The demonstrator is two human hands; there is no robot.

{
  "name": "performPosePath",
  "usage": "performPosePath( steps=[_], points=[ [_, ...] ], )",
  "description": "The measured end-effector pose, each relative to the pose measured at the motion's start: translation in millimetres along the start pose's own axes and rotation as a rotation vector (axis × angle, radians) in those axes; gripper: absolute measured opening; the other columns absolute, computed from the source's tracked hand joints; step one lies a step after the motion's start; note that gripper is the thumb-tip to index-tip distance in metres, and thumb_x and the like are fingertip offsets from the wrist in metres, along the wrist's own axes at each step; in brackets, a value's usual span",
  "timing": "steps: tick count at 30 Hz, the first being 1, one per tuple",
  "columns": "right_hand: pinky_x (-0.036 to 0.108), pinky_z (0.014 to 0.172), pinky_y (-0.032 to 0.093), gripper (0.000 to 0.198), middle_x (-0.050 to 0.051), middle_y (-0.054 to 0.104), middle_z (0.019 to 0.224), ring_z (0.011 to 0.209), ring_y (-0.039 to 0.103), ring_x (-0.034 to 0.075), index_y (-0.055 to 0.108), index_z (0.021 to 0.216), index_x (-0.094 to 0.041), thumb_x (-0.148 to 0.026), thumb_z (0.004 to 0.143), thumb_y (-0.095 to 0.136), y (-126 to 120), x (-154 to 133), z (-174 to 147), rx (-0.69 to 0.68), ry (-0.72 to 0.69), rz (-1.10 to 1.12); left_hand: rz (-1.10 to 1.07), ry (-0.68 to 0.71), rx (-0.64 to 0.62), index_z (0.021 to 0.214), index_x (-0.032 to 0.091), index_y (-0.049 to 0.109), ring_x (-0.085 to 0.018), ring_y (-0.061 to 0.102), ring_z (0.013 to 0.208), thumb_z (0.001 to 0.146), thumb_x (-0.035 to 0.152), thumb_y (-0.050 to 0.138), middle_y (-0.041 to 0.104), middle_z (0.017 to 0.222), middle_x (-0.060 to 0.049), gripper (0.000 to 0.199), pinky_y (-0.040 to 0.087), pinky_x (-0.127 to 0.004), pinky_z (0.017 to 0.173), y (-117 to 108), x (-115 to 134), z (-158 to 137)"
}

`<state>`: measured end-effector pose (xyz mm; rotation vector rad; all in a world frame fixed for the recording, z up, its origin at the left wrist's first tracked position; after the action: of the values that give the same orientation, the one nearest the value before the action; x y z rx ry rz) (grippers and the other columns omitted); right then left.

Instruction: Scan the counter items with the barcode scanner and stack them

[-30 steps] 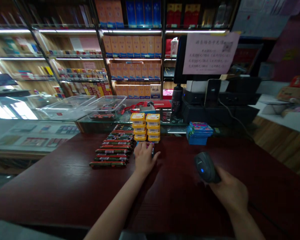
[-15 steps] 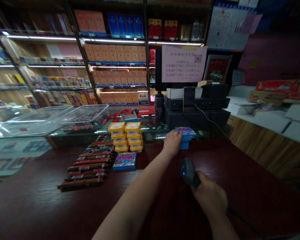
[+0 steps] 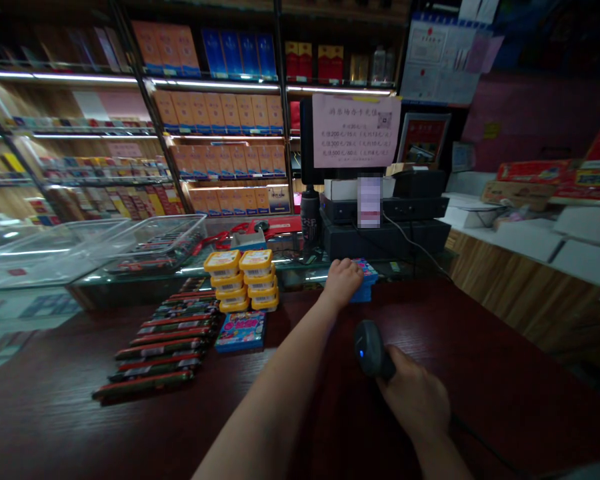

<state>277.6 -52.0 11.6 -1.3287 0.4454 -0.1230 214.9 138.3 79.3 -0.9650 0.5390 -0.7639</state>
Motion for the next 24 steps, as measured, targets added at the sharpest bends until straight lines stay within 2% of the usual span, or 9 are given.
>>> performPosePath(
  steps=[3,5,8,11,13,15,17,19,24],
  points=[
    [0.028,0.058,0.04,0.017,0.001,0.071,0.088,0.076,0.068,0.02,0.061,0.097,-0.026,-0.025,0.083,0.051,-1,0,0,0.001,0.003,-0.001,-0.056,0.006,-0.013,0.088,0.018,0.064,-0.024,0.05,0.1,0.088,0.013,0.043,0.062,0.095,-0.014,0.021,0.035,-0.037,0.083,-14,-6,-11],
    [0.028,0.059,0.04,0.017,0.001,0.071,0.088,0.076,0.068,0.02,0.06,0.097,-0.026,-0.025,0.083,0.05,-1,1,-1,-0.006,0.003,0.005,-0.099,-0.054,0.013,0.085,0.018,0.063,-0.023,0.051,0.099,0.087,0.014,0.045,0.061,0.096,-0.012,0.019,0.037,-0.035,0.084,-25,-11,-23],
    [0.029,0.058,0.04,0.018,0.001,0.071,0.088,0.075,0.067,0.021,0.06,0.098,-0.027,-0.027,0.085,0.048,-2,0,-2,-0.021,0.011,0.026,-0.276,-0.309,0.243,0.086,0.019,0.062,-0.021,0.053,0.096,0.087,0.023,0.05,0.06,0.095,-0.008,0.012,0.041,-0.034,0.085,-40,-21,-56],
    [0.03,0.058,0.04,0.02,0.002,0.072,0.088,0.076,0.068,0.023,0.061,0.099,-0.028,-0.03,0.087,0.045,-5,-3,-4,-0.019,0.033,0.026,-0.754,-0.69,0.539,0.086,0.017,0.061,-0.017,0.057,0.082,0.082,0.033,0.056,0.06,0.086,-0.005,0.017,0.047,-0.031,0.074,-36,-28,-105],
    [0.031,0.06,0.04,0.022,0.003,0.072,0.089,0.077,0.068,0.024,0.061,0.1,-0.028,-0.03,0.087,0.044,-9,-7,-6,-0.008,0.019,0.022,-1.243,-0.894,0.557,0.089,0.015,0.059,-0.016,0.059,0.071,0.077,0.039,0.061,0.062,0.081,-0.005,0.026,0.049,-0.028,0.061,-20,-26,-136],
    [0.031,0.061,0.04,0.023,0.003,0.072,0.089,0.078,0.068,0.024,0.062,0.101,-0.027,-0.031,0.086,0.045,-13,-10,-7,0.012,-0.015,0.032,-1.597,-1.033,0.548,0.09,0.016,0.056,-0.014,0.061,0.067,0.069,0.038,0.07,0.064,0.082,-0.004,0.033,0.051,-0.027,0.057,-6,-19,-161],
    [0.03,0.06,0.04,0.024,0.004,0.072,0.085,0.076,0.068,0.024,0.062,0.102,-0.027,-0.033,0.083,0.048,-16,-10,-9,0.031,-0.027,0.071,-1.794,-1.12,0.573,0.09,0.018,0.054,-0.014,0.064,0.067,0.062,0.03,0.077,0.066,0.083,-0.002,0.038,0.055,-0.03,0.062,3,-14,-179],
    [0.03,0.058,0.04,0.027,0.004,0.072,0.082,0.074,0.067,0.025,0.063,0.102,-0.027,-0.036,0.08,0.051,-20,-8,-12,0.051,-0.023,0.172,-1.879,-1.166,0.636,0.09,0.018,0.054,-0.014,0.066,0.071,0.058,0.019,0.079,0.067,0.082,-0.001,0.041,0.057,-0.033,0.071,8,-11,-189],
    [0.031,0.072,0.05,0.036,0.008,0.072,0.099,0.09,0.066,0.025,0.065,0.104,-0.019,-0.038,0.073,0.059,-25,-9,-23,-0.036,-0.172,0.722,-1.923,-1.153,0.807,0.091,0.019,0.057,-0.016,0.067,0.086,0.056,0.004,0.077,0.069,0.088,-0.001,0.043,0.055,-0.037,0.087,13,-11,-195]
  ],
)
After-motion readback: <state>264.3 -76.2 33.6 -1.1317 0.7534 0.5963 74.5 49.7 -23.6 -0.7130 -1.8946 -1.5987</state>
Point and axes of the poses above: each hand's wrist, its own z-axis towards the middle knuckle, its own y-axis out of the palm, x = y × z, the point moved 3 cm from there along z, towards the middle knuckle
